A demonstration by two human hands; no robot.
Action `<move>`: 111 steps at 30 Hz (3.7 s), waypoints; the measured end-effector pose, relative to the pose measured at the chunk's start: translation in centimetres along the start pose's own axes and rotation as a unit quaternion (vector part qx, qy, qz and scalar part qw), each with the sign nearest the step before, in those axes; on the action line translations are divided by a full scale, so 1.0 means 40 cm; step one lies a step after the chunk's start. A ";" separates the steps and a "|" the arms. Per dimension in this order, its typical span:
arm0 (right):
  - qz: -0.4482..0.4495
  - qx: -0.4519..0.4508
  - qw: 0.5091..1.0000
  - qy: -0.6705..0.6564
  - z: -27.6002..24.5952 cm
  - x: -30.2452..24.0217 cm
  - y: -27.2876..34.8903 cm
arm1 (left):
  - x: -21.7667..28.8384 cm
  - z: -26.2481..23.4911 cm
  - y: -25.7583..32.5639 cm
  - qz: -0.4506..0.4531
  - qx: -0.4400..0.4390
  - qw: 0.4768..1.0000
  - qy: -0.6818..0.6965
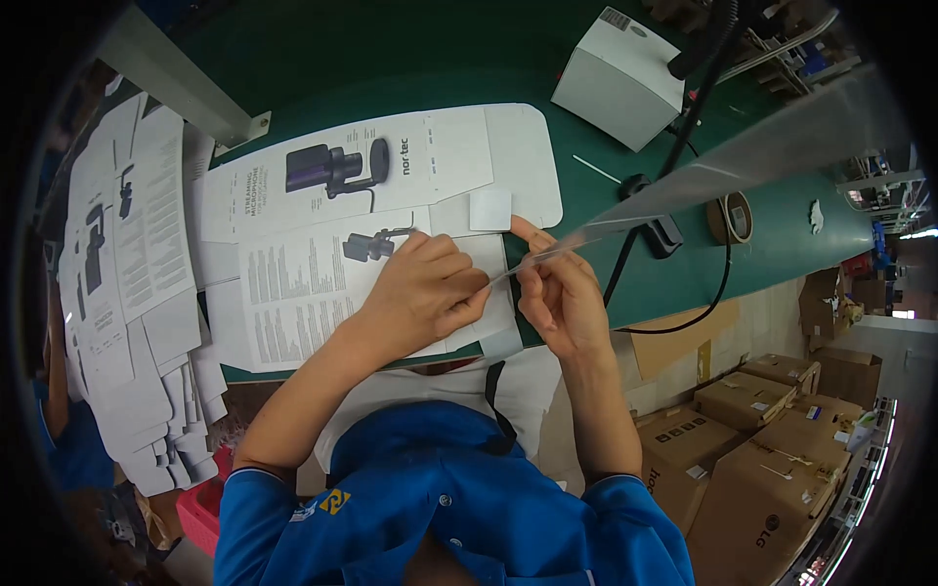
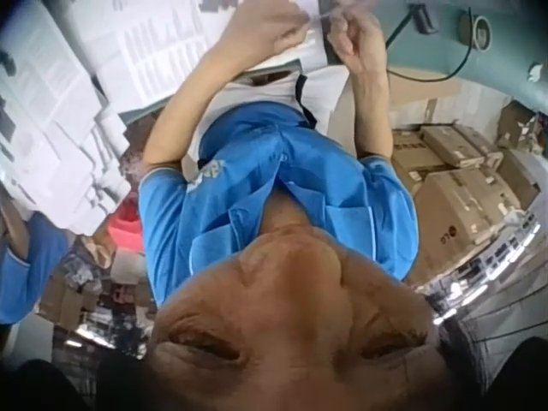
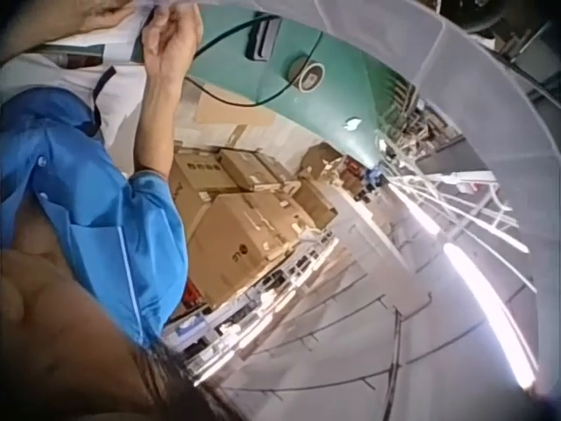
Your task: The person peels labels from a roll by hand and applies them to unfolded product boxes in an assembly line.
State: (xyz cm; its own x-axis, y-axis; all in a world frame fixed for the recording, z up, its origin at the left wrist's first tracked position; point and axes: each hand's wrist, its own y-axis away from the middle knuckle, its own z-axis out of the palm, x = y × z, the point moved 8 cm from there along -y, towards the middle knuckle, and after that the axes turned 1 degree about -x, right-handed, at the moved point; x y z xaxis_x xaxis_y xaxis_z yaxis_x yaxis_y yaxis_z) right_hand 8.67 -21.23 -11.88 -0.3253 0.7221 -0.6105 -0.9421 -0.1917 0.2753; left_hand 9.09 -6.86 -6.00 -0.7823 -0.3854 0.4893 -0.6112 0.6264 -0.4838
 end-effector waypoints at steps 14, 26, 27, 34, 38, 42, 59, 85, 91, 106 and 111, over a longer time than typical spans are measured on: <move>0.028 0.010 1.000 0.001 0.000 0.001 -0.019 | -0.002 -0.028 -0.006 -0.045 0.020 0.998 -0.045; 0.000 0.033 0.973 0.227 0.010 -0.022 -0.011 | -0.035 0.005 0.002 -0.137 -0.027 0.983 -0.119; 0.003 0.070 0.962 0.266 0.012 -0.024 -0.010 | -0.038 0.004 0.004 -0.142 -0.022 0.982 -0.123; -0.330 0.159 0.769 0.524 0.013 -0.115 0.041 | -0.030 0.003 0.003 -0.155 -0.012 0.976 -0.152; -0.240 0.039 0.618 0.747 0.115 -0.028 -0.022 | -0.032 -0.006 0.003 -0.159 0.000 0.978 -0.136; -0.247 -0.010 0.511 0.823 0.100 -0.038 -0.017 | -0.037 -0.009 0.000 -0.166 -0.004 0.978 -0.128; -0.276 0.082 0.779 0.557 0.123 -0.134 -0.011 | 0.022 -0.040 0.014 -0.015 0.077 0.996 -0.052; -0.357 -0.109 0.816 0.442 0.395 -0.511 0.001 | 0.210 -0.093 0.339 0.042 0.193 0.969 0.151; -0.286 -0.308 0.791 0.445 0.858 -0.139 -0.053 | 0.211 -0.126 0.350 0.023 0.202 0.974 0.099; -0.414 -0.321 0.545 0.655 1.212 0.308 -0.425 | 0.164 -0.265 0.413 -0.044 0.248 0.967 0.025; -0.115 -0.358 0.805 0.459 0.814 0.263 -0.283 | 0.109 -0.315 0.403 -0.111 0.275 0.955 0.010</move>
State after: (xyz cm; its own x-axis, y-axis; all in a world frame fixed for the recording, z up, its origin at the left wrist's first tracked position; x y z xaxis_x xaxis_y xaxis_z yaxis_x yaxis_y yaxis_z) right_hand 18.57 10.15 2.77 0.2506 0.0614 -0.9661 -0.6841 -0.6949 -0.2216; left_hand -2.65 10.08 -2.53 -0.6271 -0.4513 0.6349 -0.7366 0.0784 -0.6718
